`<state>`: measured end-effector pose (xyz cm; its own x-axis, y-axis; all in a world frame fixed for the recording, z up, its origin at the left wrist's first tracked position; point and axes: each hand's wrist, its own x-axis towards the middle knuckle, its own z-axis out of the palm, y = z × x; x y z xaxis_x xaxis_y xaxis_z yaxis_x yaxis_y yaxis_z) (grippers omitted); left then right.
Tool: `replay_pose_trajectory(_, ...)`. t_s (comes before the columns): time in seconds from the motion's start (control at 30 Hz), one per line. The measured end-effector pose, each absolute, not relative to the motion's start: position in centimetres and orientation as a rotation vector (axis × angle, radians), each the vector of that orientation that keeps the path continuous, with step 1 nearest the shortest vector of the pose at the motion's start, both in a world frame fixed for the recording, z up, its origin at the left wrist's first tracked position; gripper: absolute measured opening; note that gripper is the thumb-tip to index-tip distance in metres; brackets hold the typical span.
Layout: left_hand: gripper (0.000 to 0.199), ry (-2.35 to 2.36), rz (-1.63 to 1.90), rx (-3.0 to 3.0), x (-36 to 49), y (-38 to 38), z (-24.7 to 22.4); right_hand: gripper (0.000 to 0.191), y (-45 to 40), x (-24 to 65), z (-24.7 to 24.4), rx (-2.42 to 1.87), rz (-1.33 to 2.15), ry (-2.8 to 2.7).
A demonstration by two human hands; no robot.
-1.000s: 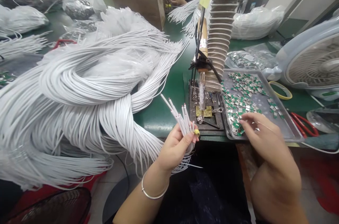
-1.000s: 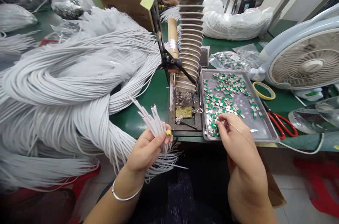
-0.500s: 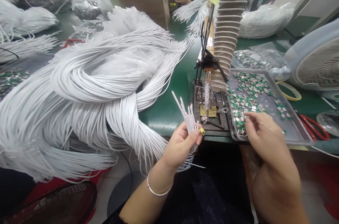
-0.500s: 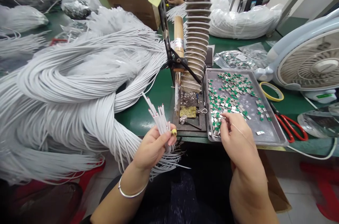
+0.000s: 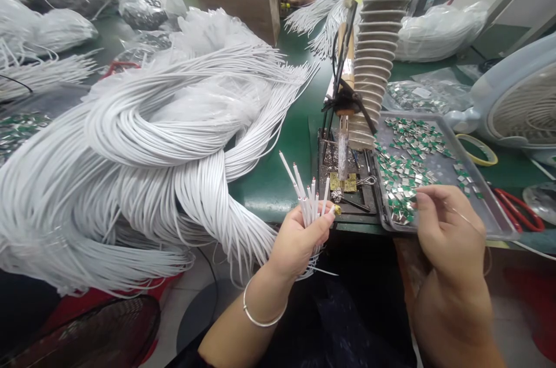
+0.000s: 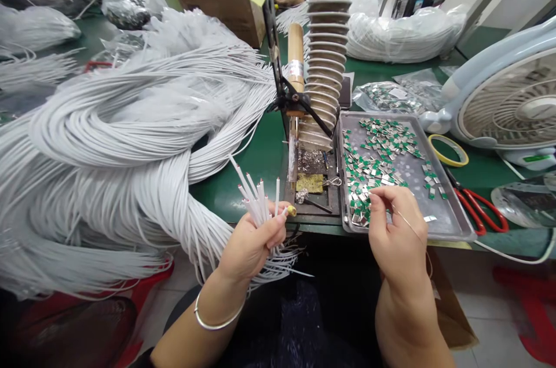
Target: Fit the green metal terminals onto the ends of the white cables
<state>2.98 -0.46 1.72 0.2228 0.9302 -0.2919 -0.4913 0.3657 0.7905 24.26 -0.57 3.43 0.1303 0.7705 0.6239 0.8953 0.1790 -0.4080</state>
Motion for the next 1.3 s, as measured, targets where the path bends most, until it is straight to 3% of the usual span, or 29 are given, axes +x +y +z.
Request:
replay_pose_trajectory(0.17,0.025,0.88,1.145,0.581,3.1,-0.4,2.1,0.007,-1.3,22.4,3.5,-1.451,-0.107,-1.651)
replay_pose_trajectory(0.5,0.023,0.835,1.148,0.594,3.3,-0.6,1.8,0.016,-2.1,18.4,2.1,-1.228,0.398,-1.642)
replay_pose_trajectory(0.8,0.022,0.882,1.114,0.659,3.6,-0.6,2.2,0.022,-1.7,16.7,2.2,-1.184,0.45,-1.576)
replay_pose_trajectory(1.3,0.015,0.899,1.127,0.659,3.9,-0.7,3.6,0.014,-1.7,16.6,1.5,-1.2,0.473,-1.578)
